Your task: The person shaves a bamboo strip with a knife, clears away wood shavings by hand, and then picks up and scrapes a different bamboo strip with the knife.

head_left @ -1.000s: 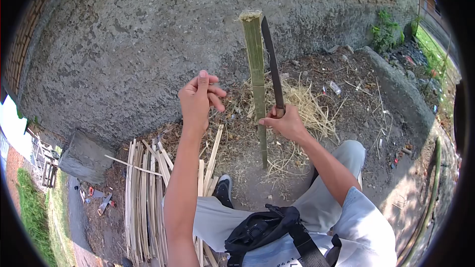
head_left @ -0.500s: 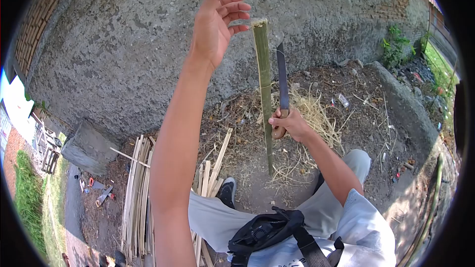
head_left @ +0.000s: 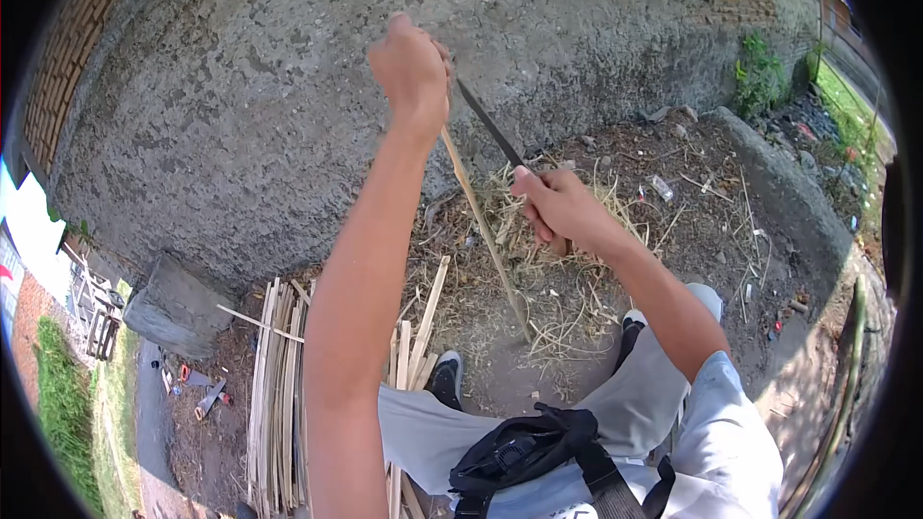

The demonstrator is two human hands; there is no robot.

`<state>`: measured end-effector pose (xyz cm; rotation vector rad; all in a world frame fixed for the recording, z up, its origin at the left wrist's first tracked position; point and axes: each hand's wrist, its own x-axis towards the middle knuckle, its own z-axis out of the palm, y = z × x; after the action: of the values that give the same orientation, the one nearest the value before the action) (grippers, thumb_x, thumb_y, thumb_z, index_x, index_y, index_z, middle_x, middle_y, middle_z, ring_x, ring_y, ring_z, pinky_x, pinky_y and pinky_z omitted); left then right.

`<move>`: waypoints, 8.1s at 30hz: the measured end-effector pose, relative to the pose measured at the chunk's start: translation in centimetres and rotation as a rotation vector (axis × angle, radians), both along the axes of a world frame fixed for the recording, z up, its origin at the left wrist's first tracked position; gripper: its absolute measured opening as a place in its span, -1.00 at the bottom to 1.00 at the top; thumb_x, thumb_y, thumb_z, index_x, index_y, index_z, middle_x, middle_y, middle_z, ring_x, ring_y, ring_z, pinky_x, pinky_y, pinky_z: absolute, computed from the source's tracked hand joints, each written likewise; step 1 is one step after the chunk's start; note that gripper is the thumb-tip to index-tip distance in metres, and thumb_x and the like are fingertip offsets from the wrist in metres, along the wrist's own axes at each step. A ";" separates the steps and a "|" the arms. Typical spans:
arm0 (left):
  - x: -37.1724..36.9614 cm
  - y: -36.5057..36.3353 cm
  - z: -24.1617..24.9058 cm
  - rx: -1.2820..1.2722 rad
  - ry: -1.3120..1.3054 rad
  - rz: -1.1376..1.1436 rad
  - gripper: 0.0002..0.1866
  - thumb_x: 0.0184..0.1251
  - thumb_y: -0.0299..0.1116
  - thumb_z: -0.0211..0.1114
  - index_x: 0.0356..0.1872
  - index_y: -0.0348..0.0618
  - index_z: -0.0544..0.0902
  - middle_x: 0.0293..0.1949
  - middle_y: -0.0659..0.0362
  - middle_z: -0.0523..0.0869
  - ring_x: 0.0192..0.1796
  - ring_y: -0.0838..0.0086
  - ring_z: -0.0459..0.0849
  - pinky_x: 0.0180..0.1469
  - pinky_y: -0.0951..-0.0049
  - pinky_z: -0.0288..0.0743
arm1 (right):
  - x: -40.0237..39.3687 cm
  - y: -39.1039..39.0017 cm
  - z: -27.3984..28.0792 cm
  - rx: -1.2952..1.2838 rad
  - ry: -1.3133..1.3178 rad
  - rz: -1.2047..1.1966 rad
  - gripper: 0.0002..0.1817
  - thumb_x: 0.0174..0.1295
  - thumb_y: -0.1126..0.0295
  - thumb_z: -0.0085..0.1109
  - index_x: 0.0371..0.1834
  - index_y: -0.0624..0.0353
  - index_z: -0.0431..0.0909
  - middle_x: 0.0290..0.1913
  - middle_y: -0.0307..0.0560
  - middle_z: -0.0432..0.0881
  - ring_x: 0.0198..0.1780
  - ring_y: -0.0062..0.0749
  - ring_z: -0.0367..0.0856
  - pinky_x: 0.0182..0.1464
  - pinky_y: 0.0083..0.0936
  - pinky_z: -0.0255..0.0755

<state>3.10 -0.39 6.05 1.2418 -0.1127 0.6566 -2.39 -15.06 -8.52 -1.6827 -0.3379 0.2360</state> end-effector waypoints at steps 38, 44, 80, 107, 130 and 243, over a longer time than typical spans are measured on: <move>-3.3 -1.9 -1.1 0.183 -0.127 -0.060 -0.60 0.43 -0.25 -0.11 -0.67 0.02 0.11 -0.70 0.29 0.14 -0.63 0.54 0.06 -0.57 0.45 -0.10 | -4.9 0.7 3.3 0.212 0.436 0.178 -0.52 0.51 0.10 -0.37 -0.28 0.32 0.40 -0.66 -0.30 0.25 -0.72 -0.53 0.22 -0.54 -0.46 0.33; -3.1 -3.9 -1.3 0.159 -0.128 -0.109 -0.62 0.42 -0.25 -0.11 -0.65 0.01 0.13 -0.69 0.29 0.16 -0.64 0.55 0.06 -0.57 0.45 -0.11 | -4.9 -0.5 5.5 0.331 0.302 0.148 -0.55 0.50 0.14 -0.38 -0.25 0.33 0.38 -0.67 -0.30 0.25 -0.72 -0.54 0.23 -0.56 -0.46 0.32; -1.6 -4.1 -2.6 0.368 -0.318 0.441 -0.51 0.37 -0.28 -0.19 -0.72 -0.47 0.26 -0.65 -0.11 0.46 -0.61 0.25 0.33 -0.45 0.16 0.20 | -6.0 0.1 1.5 0.208 0.488 0.094 -0.57 0.51 0.11 -0.31 -0.25 0.27 0.39 -0.67 -0.35 0.24 -0.80 -0.61 0.13 -0.58 -0.50 0.33; -3.2 -2.7 -1.8 0.208 -0.236 -0.190 -0.72 0.32 -0.34 -0.11 -0.63 -0.04 0.17 -0.69 0.28 0.20 -0.63 0.54 0.12 -0.54 0.45 -0.05 | -7.2 0.5 1.9 0.360 0.366 0.093 -0.53 0.51 0.08 -0.34 -0.27 0.31 0.37 -0.66 -0.29 0.29 -0.79 -0.58 0.21 -0.64 -0.47 0.31; -3.8 -2.6 -2.1 0.202 -0.239 -0.273 -0.63 0.38 -0.28 -0.12 -0.68 -0.02 0.13 -0.65 0.23 0.18 -0.57 0.50 0.11 -0.51 0.43 -0.03 | -7.2 2.2 2.4 0.507 0.210 0.102 -0.56 0.52 0.13 -0.35 -0.23 0.33 0.36 -0.66 -0.31 0.27 -0.76 -0.58 0.22 -0.60 -0.46 0.33; -1.2 9.0 3.1 1.418 0.189 0.155 -0.66 0.29 -0.24 0.36 0.02 -0.19 0.70 -0.33 0.30 0.67 -0.40 0.74 0.49 -0.47 0.67 0.32 | 4.4 -8.7 -21.1 0.770 0.716 -0.329 -0.83 0.25 0.47 -0.03 -0.52 0.17 0.36 -0.60 -0.13 0.44 -0.54 -0.34 0.44 -0.32 -0.36 0.52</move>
<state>1.88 8.57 9.13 2.6874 -0.3624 0.5583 1.98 -23.73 -29.62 -0.7925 0.3561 0.3840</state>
